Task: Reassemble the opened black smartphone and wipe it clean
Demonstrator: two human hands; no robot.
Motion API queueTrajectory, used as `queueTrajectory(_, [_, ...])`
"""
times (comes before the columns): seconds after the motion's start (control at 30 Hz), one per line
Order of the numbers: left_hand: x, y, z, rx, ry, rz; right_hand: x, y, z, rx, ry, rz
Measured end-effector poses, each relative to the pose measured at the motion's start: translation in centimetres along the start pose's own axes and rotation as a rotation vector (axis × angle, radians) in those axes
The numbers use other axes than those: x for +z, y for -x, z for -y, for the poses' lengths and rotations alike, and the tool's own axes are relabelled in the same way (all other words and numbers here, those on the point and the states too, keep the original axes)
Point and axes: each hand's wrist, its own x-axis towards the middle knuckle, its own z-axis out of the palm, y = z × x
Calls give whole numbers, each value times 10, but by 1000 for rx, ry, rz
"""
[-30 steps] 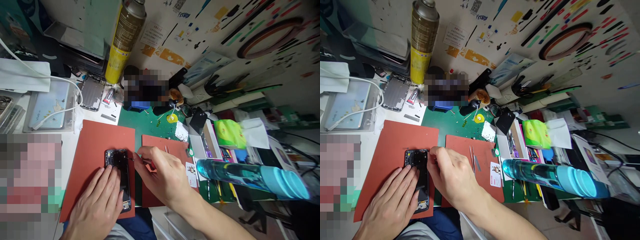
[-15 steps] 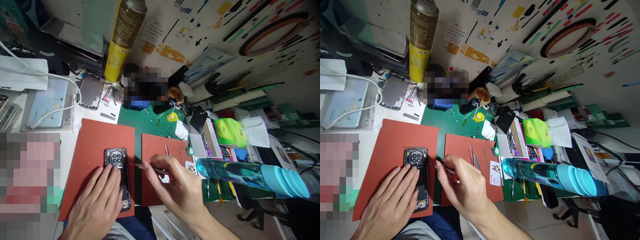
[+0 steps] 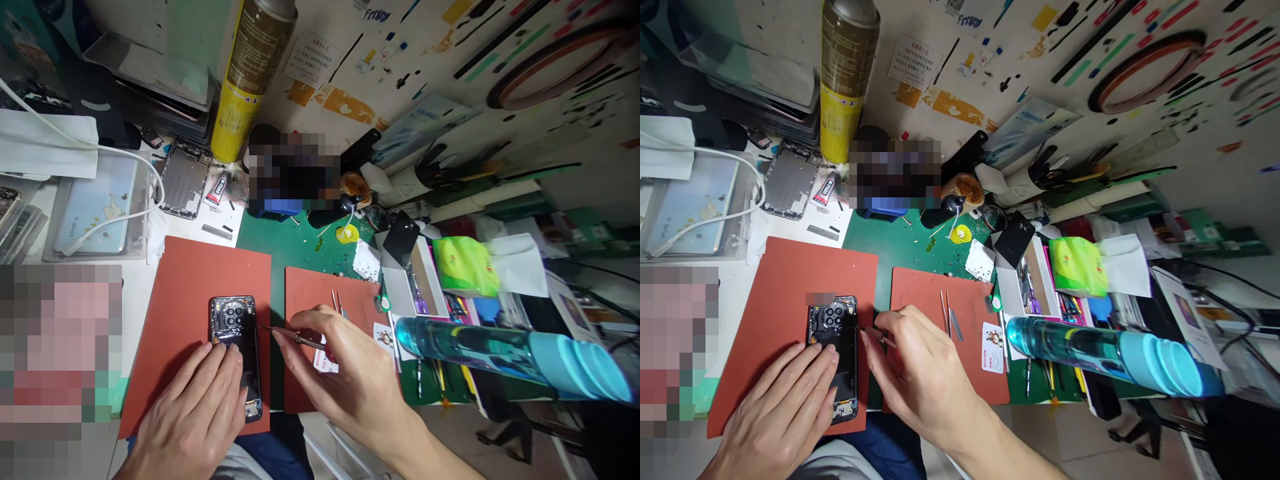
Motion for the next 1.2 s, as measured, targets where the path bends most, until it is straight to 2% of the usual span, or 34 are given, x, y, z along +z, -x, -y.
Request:
queueTrajectory(0.07, [0, -1, 0, 5, 0, -10, 1, -2, 1, -26, 12, 30])
queueTrajectory(0.27, [0, -2, -1, -9, 4, -22, 5, -6, 4, -65, 94, 0])
queueTrajectory(0.5, [0, -2, 0, -16, 18, -14, 1, -1, 9, 3, -3, -31])
queueTrajectory(0.73, [2, 2, -1, -24, 32, -5, 5, -3, 6, 14, -18, -8])
queueTrajectory(0.97, [3, 5, -1, -15, 44, -11, 4, -2, 6, 14, -59, 78])
queueTrajectory(1.2, [0, 2, -1, -17, 50, 17, 8, -5, 10, -49, 23, 3])
